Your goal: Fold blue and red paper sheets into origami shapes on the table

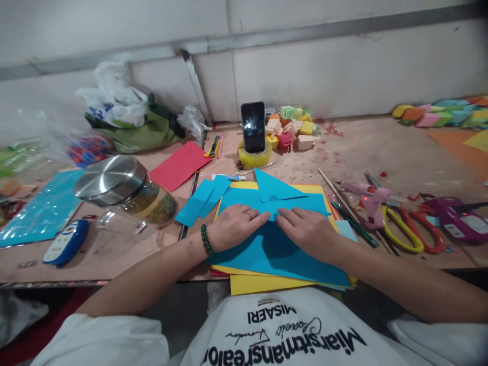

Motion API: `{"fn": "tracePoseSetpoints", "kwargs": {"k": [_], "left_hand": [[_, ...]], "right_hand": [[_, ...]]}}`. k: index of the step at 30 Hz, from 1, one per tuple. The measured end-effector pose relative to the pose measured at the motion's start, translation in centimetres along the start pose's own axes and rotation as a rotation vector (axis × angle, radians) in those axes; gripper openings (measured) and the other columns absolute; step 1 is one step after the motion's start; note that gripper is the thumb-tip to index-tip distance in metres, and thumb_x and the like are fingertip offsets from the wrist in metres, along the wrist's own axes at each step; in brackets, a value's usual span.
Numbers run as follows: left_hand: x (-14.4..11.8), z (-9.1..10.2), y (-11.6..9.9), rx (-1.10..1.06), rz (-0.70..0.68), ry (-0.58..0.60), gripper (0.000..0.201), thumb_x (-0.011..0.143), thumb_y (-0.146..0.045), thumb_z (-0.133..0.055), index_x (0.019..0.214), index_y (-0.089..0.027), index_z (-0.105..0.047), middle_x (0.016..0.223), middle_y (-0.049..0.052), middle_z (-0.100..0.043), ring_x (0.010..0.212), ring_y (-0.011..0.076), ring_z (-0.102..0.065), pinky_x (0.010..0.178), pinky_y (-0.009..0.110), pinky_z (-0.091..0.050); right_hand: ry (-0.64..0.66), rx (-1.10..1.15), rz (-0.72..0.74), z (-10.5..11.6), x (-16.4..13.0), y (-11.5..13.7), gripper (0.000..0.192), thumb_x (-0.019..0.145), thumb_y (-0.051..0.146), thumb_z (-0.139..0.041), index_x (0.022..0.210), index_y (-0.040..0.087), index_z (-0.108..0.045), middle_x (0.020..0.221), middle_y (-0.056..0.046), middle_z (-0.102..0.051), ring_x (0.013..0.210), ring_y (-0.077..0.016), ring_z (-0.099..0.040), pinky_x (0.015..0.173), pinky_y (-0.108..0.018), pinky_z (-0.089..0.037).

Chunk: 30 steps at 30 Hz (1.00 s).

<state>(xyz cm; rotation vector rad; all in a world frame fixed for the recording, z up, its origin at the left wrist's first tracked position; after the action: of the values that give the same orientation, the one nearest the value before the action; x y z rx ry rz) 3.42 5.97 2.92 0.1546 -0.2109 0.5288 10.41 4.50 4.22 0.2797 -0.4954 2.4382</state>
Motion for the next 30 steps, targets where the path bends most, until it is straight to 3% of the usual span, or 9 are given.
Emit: {"fn": "tracePoseSetpoints", "kwargs": {"k": [4,7,11,16,18,20,23,26,30], "left_hand": [[-0.5,2.6,1.3,-0.286,0.107,-0.123,0.029,0.098,-0.024,-0.042,0.117,-0.021,-0.065,0.112,0.013,-0.070,0.090,0.0209,-0.067,0.080,0.034,-0.051],[-1.1,3.6,3.0,-0.687,0.253,-0.186,0.025,0.095,-0.033,-0.051,0.100,-0.022,-0.073,0.098,0.009,-0.074,0.085,0.0187,-0.068,0.077,0.030,-0.052],[-2.6,2.8,5.4,-1.166,0.608,-0.279,0.033,0.083,-0.050,-0.066,0.078,-0.018,-0.075,0.082,0.008,-0.074,0.073,0.0191,-0.065,0.065,0.029,-0.051],[-3.8,0.8,7.0,-1.409,0.905,-0.437,0.047,0.072,-0.063,-0.071,0.071,-0.016,-0.064,0.063,0.000,-0.063,0.059,0.0121,-0.054,0.055,0.024,-0.045],[-3.6,-0.7,7.5,-1.536,0.974,-0.462,0.050,0.065,-0.064,-0.075,0.073,-0.017,-0.060,0.060,-0.003,-0.059,0.055,0.0104,-0.051,0.053,0.023,-0.043],[-3.1,-2.8,7.5,-1.648,1.037,-0.394,0.053,0.056,-0.062,-0.081,0.067,-0.017,-0.054,0.055,-0.005,-0.054,0.051,0.0090,-0.048,0.050,0.022,-0.041],[-2.5,-5.4,7.4,-1.716,1.068,-0.274,0.054,0.051,-0.058,-0.084,0.062,-0.017,-0.050,0.053,-0.005,-0.053,0.049,0.0085,-0.047,0.049,0.022,-0.039],[-2.2,-6.2,7.9,-1.664,1.026,-0.270,0.049,0.053,-0.054,-0.083,0.066,-0.015,-0.057,0.059,-0.003,-0.057,0.055,0.0101,-0.052,0.054,0.023,-0.043],[-2.7,-5.7,9.3,-1.552,0.983,-0.390,0.044,0.055,-0.048,-0.083,0.063,-0.016,-0.054,0.056,-0.005,-0.049,0.054,0.0090,-0.047,0.055,0.024,-0.041]], "right_hand": [[-0.177,0.102,-0.001,2.8,-0.2,-1.2,0.027,0.095,0.010,-0.044,0.088,0.016,-0.069,0.096,-0.008,-0.073,0.075,-0.0164,-0.059,0.065,-0.030,-0.039],[-0.159,0.308,-0.074,3.4,-0.2,-2.4,0.030,0.098,0.022,-0.045,0.081,0.017,-0.069,0.075,-0.005,-0.071,0.069,-0.0160,-0.059,0.061,-0.028,-0.039],[0.045,0.819,-0.238,1.6,-0.2,-2.8,0.038,0.099,0.040,-0.043,0.083,0.017,-0.068,0.065,-0.001,-0.067,0.056,-0.0110,-0.054,0.053,-0.023,-0.037],[0.400,1.268,-0.314,-2.3,0.5,-2.3,0.059,0.091,0.065,-0.039,0.065,0.017,-0.061,0.055,0.000,-0.059,0.050,-0.0107,-0.051,0.049,-0.022,-0.037],[0.380,1.226,-0.430,-4.2,1.6,-5.3,0.061,0.093,0.064,-0.033,0.072,0.016,-0.064,0.062,-0.004,-0.064,0.057,-0.0138,-0.057,0.055,-0.024,-0.041],[0.255,0.915,-0.549,-5.6,3.0,-9.8,0.048,0.094,0.055,-0.041,0.082,0.015,-0.066,0.080,-0.009,-0.070,0.073,-0.0177,-0.061,0.065,-0.027,-0.043],[0.369,0.651,-0.736,-9.7,3.9,-13.5,0.034,0.086,0.046,-0.060,0.095,0.014,-0.068,0.096,-0.013,-0.070,0.087,-0.0234,-0.062,0.072,-0.031,-0.042],[0.401,0.701,-0.764,-12.3,5.1,-14.1,0.038,0.069,0.039,-0.077,0.096,0.013,-0.067,0.089,-0.010,-0.070,0.079,-0.0213,-0.062,0.066,-0.028,-0.043],[0.370,0.823,-0.723,-12.5,5.8,-13.8,0.022,0.075,0.036,-0.069,0.076,0.016,-0.062,0.069,0.000,-0.061,0.065,-0.0136,-0.055,0.059,-0.024,-0.041]]}}
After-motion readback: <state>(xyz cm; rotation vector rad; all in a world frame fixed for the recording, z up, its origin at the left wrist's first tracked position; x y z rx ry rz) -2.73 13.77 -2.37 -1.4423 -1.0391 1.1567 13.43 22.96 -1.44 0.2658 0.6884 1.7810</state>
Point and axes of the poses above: each hand's wrist, its own x-axis towards the middle knuckle, its own z-axis out of the back of the hand, y = z × x, the point moved 10 cm from there along x, towards the middle knuckle
